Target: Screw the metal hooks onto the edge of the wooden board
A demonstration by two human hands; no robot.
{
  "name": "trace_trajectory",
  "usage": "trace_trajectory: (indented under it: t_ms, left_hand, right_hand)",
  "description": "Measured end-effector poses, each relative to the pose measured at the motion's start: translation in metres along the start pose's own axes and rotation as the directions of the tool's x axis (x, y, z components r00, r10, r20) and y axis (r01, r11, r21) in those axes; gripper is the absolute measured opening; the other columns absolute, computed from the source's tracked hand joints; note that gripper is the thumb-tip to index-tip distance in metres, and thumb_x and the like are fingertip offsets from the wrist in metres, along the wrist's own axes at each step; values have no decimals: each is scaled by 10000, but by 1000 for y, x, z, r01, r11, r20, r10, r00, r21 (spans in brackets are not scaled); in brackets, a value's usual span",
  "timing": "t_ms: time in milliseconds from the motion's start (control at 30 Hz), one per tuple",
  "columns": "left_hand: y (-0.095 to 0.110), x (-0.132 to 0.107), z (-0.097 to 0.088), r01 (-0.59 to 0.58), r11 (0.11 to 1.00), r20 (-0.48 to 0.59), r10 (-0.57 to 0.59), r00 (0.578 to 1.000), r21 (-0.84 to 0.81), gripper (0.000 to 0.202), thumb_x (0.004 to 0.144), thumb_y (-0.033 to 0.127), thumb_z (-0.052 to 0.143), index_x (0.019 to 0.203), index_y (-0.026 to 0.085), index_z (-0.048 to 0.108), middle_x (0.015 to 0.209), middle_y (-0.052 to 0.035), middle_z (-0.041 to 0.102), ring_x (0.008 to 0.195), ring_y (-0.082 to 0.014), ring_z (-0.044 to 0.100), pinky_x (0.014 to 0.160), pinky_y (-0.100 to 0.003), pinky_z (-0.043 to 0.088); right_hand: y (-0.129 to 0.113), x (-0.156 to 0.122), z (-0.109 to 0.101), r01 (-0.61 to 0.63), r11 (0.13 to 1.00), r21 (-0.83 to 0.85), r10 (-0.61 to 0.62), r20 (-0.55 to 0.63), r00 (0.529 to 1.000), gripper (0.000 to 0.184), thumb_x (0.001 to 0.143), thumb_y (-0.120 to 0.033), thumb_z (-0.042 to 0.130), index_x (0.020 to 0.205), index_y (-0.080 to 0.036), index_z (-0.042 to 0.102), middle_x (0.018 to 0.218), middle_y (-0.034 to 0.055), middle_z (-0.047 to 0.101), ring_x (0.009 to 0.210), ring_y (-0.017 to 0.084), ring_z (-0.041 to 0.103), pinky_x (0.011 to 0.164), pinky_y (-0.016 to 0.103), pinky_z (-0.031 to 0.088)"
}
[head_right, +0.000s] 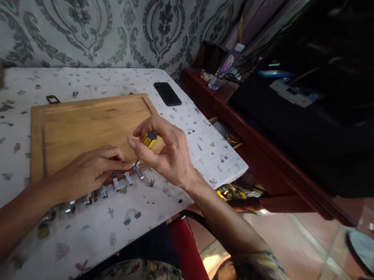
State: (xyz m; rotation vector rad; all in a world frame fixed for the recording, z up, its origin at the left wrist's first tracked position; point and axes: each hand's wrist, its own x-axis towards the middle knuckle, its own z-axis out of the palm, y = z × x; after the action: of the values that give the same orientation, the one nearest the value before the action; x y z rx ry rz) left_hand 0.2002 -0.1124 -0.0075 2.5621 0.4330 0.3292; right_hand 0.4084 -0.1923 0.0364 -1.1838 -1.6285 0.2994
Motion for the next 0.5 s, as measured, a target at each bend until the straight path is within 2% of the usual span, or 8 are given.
trace_trajectory:
  t_ms: [67, 133, 200, 267, 400, 500]
  left_hand:
    - [0, 0, 0, -3, 1000, -4, 3, 1000, 18, 387, 1003, 96, 480, 1172, 253, 790, 1001, -31, 680, 957, -170, 637, 825, -294, 476]
    - [0, 0, 1, -3, 999, -15, 3, 1000, 34, 409, 995, 84, 480, 1190, 265, 790, 1046, -35, 697, 1015, -184, 649, 876, -314, 498]
    - [1, 0, 1, 1, 999, -25, 0, 1000, 43, 451, 973, 48, 479, 1195, 283, 792, 1098, -37, 707, 1059, -196, 654, 914, -334, 511]
    - [3, 1, 1, 18, 999, -5, -18, 1000, 49, 471, 960, 19, 471, 1167, 281, 803, 1123, -43, 708, 1061, -204, 658, 931, -350, 518]
    - [3, 1, 1, 47, 998, 13, -48, 999, 44, 392, 1004, 67, 480, 1102, 245, 814, 1115, -56, 708, 1027, -202, 664, 913, -344, 521]
    - [1, 0, 3, 32, 999, -18, -31, 999, 24, 372, 1028, 98, 477, 1109, 245, 809, 1117, -50, 711, 1009, -187, 664, 879, -323, 508]
  right_hand:
    - [1, 3, 3, -102, 979, 178, 85, 98, 992, 354, 918, -551, 733, 840, -256, 551, 890, 29, 746, 786, 184, 709, 767, 372, 605]
    - [4, 6, 6, -194, 922, 335, 134, 194, 972, 405, 894, -638, 719, 900, -269, 551, 882, 27, 752, 745, 186, 724, 746, 376, 643]
    - [7, 10, 9, -231, 865, 444, 121, 262, 957, 437, 888, -686, 693, 901, -269, 564, 819, 11, 742, 667, 179, 708, 698, 374, 658]
    - [11, 15, 12, -231, 824, 518, 80, 298, 951, 454, 911, -703, 646, 822, -265, 571, 712, -6, 704, 546, 157, 638, 595, 354, 636]
    - [14, 28, 18, -183, 781, 597, -22, 318, 948, 581, 979, -718, 509, 600, -279, 466, 463, -52, 478, 357, 104, 376, 371, 283, 445]
    - [15, 34, 21, -167, 829, 534, -11, 313, 950, 670, 975, -805, 380, 540, -299, 323, 410, -71, 260, 350, 113, 297, 329, 276, 390]
